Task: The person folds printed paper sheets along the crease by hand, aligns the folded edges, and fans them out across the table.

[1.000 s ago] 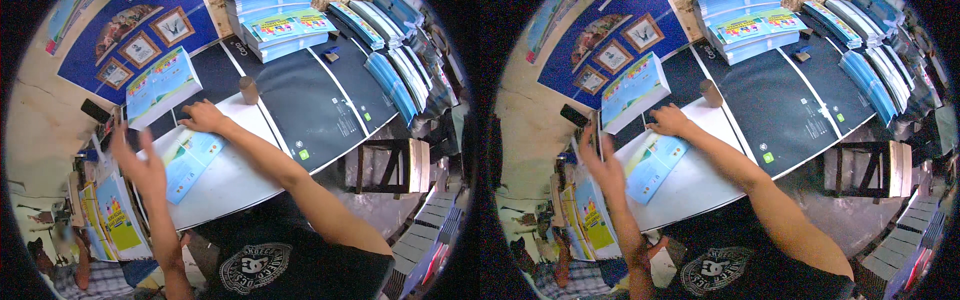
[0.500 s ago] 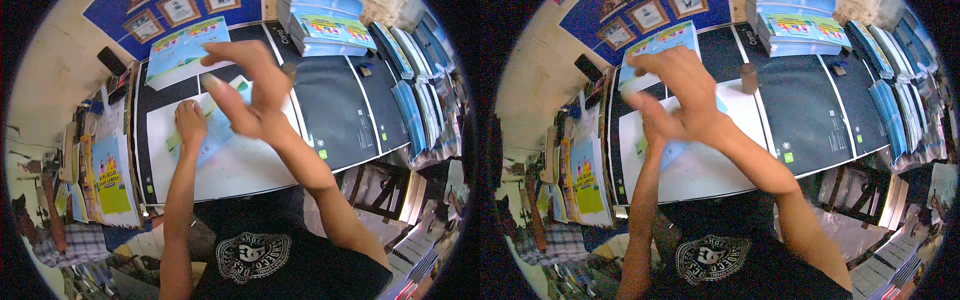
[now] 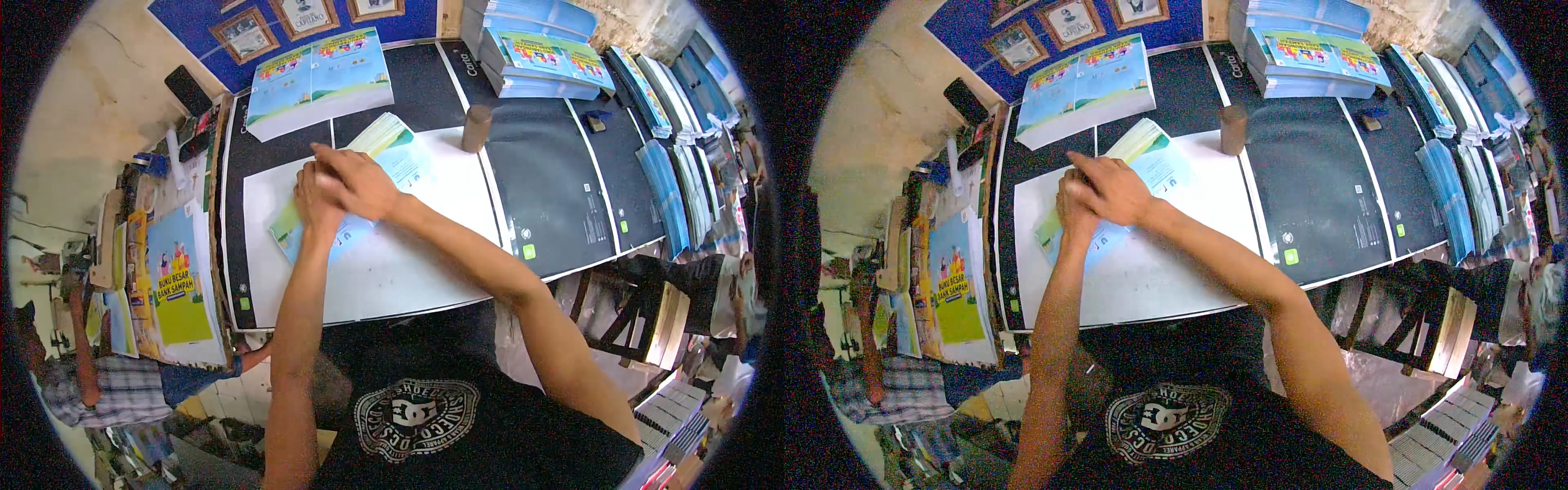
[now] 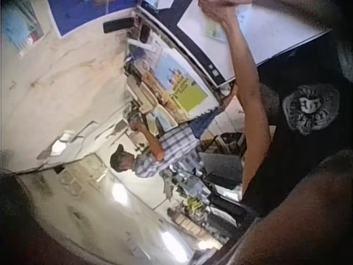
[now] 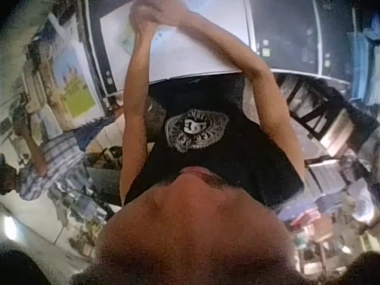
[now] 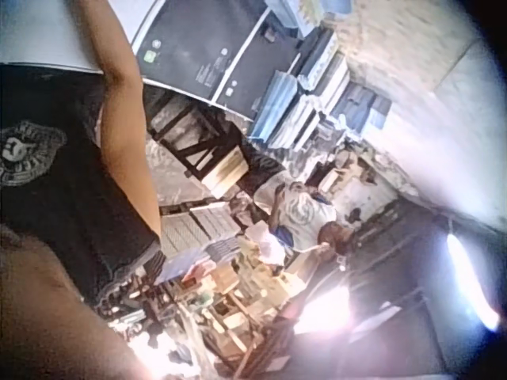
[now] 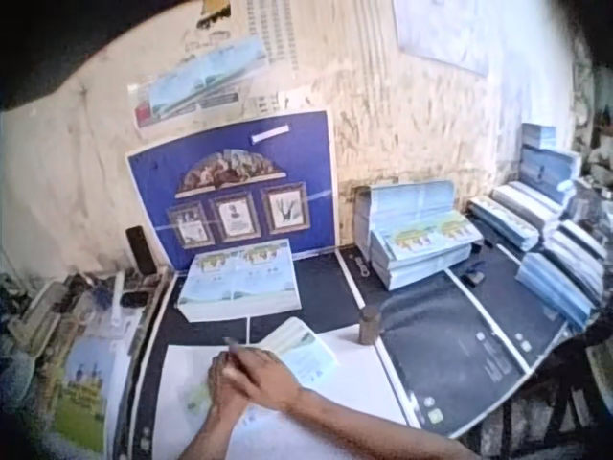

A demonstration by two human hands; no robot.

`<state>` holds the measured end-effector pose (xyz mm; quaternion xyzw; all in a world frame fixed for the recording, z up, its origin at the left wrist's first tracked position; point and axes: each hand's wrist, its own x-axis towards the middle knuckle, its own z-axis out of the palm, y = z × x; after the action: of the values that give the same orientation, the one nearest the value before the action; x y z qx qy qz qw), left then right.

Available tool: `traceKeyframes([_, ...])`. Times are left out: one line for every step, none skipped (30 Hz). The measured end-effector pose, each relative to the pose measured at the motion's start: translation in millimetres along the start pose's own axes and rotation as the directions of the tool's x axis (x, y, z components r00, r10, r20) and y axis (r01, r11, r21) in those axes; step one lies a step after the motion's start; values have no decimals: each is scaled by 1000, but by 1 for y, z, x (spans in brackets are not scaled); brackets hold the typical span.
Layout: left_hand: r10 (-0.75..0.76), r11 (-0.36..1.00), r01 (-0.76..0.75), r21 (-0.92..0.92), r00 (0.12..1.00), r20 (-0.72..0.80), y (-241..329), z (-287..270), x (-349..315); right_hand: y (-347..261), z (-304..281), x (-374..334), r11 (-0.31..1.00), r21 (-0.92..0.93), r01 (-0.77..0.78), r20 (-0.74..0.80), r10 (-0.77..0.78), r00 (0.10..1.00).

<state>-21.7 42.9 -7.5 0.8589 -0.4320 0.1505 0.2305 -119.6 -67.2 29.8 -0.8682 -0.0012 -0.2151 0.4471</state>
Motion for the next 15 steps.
traceKeyframes([-43, 998, 43, 39, 999, 16, 2, -1, 2, 1, 0, 8, 987, 144, 75, -153, -53, 987])
traceKeyframes([-89, 993, 86, 80, 996, 32, 3, 0, 4, 3, -5, 12, 986, 145, 79, -151, -57, 987])
traceKeyframes([-133, 986, 131, 101, 991, 17, 10, -3, 6, -5, -20, 15, 977, 119, 175, -286, -135, 949])
traceKeyframes([-145, 984, 142, 108, 989, 16, 12, -3, 7, -19, -35, 17, 959, 87, 269, -411, -211, 887])
traceKeyframes([-131, 985, 131, 111, 991, -3, 13, -4, 8, -37, -53, 17, 927, -1, 376, -482, -330, 812])
traceKeyframes([-116, 987, 117, 114, 993, -18, 13, -2, 7, -55, -71, 17, 880, -95, 465, -541, -438, 719])
traceKeyframes([-94, 989, 99, 111, 995, -42, 15, 0, 9, -72, -86, 17, 814, -157, 559, -589, -531, 609])
traceKeyframes([-99, 988, 103, 116, 994, -39, 13, 2, 10, -77, -88, 18, 778, -215, 591, -621, -575, 532])
traceKeyframes([-130, 985, 131, 111, 991, -11, 10, 4, 11, -79, -82, 16, 718, -245, 652, -617, -634, 467])
traceKeyframes([-160, 982, 158, 107, 987, 16, 6, 6, 10, -75, -71, 17, 710, -248, 659, -578, -654, 487])
traceKeyframes([-164, 980, 161, 114, 986, 16, 1, 6, 9, -71, -60, 18, 700, -251, 668, -539, -675, 505])
traceKeyframes([-154, 984, 146, 103, 985, 74, -3, 8, 7, -52, -39, 14, 748, -239, 619, -460, -648, 607])
traceKeyframes([-134, 989, 123, 86, 982, 132, -1, 9, 8, -16, -14, 14, 795, -308, 523, -349, -606, 715])
traceKeyframes([-135, 988, 124, 91, 982, 130, -2, 5, 3, -1, 2, 11, 794, -305, 526, -352, -607, 712])
traceKeyframes([-89, 994, 84, 76, 994, 67, 1, 0, -2, 2, 6, 10, 881, -272, 387, -219, -448, 867])
